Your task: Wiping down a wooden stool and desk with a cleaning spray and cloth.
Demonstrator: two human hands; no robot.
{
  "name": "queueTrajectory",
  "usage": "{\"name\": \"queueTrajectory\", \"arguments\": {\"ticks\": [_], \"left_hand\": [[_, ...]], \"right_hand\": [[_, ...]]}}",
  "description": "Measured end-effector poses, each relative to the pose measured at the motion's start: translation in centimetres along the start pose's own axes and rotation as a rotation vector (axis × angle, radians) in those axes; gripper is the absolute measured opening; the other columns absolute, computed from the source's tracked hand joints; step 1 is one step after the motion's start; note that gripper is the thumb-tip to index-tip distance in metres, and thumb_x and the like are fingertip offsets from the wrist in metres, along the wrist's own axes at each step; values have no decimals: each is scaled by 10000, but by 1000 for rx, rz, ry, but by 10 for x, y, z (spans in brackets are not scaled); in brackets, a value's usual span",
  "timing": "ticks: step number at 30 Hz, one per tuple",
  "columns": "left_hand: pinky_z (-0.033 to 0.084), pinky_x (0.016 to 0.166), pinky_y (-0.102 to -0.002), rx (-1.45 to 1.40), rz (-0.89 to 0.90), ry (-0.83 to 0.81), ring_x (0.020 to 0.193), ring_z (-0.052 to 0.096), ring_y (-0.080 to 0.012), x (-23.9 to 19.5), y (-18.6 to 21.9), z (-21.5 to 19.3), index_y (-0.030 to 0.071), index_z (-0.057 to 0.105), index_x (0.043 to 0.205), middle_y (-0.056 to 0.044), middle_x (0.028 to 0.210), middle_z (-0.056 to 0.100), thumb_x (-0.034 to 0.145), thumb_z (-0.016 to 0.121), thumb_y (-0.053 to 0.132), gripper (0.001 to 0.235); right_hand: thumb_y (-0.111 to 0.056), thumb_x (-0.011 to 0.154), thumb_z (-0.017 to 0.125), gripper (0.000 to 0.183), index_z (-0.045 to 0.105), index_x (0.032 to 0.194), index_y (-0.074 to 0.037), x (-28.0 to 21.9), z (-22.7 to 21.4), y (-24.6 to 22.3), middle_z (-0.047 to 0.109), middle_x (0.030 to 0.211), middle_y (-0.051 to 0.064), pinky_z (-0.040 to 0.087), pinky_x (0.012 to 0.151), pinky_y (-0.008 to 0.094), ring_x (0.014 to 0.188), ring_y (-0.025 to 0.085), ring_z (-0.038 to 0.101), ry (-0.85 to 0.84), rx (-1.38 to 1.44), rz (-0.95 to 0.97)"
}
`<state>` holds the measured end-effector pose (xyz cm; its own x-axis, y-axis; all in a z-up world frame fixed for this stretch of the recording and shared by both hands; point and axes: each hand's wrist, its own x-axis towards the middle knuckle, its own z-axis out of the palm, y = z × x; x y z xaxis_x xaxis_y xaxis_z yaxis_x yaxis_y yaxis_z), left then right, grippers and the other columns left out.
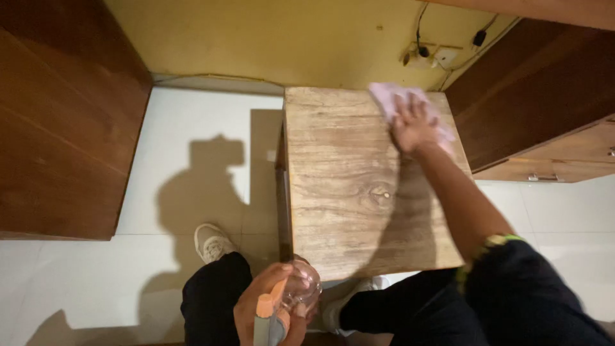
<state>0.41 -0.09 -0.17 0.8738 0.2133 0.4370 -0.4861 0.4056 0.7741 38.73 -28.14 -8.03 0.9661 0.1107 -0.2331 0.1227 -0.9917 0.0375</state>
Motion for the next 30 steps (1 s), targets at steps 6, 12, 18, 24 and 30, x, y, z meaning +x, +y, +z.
{"name": "queueTrajectory", "arguments": {"ticks": [6, 12, 18, 24, 30], "left_hand": [[653, 876, -439, 111, 109, 34, 1011, 705, -310, 4, 14, 13, -26, 494, 1402, -183, 1137, 659, 914, 596, -70, 501], [660, 685, -280, 153, 77, -172, 907, 718, -252, 6, 16, 7, 27, 430, 1469, -160, 1185, 663, 859, 594, -154, 657], [678, 680, -290, 239, 107, -132, 944, 722, -248, -6, 5, 10, 1, 456, 1428, -145, 1140, 697, 851, 607, -133, 611], [645, 761, -322, 285, 196, -33, 929, 725, -241, -14, -1, 22, 30, 528, 1365, -98, 1054, 728, 924, 622, -18, 454], [638, 704, -273, 481, 100, 5, 778, 735, -181, -22, -3, 16, -48, 591, 1278, -140, 1057, 752, 735, 654, -79, 548]], "right_hand": [[-553, 1009, 101, 672, 106, 1645, -337, -118, 15, 83, 17, 1739, -2, 247, 1172, 677, 1579, 308, 41, 110, 67, 110], [-490, 1055, 102, 625, 210, 1633, -279, -233, 44, 36, 109, 1720, 86, 122, 1179, 684, 1558, 368, 135, 339, 13, -199], [-475, 1040, 111, 652, -3, 1634, -232, -282, -4, -99, -169, 1680, 95, -68, 1186, 666, 1522, 356, -136, -84, -22, -370], [-550, 1027, -4, 646, 73, 1628, -328, -224, -6, -107, 32, 1700, 43, 25, 1238, 602, 1544, 343, 56, 67, 45, -570], [-533, 1008, 79, 645, 103, 1632, -374, -227, 4, 10, -59, 1718, -9, -26, 1230, 624, 1567, 303, -55, -32, 151, -57]]}}
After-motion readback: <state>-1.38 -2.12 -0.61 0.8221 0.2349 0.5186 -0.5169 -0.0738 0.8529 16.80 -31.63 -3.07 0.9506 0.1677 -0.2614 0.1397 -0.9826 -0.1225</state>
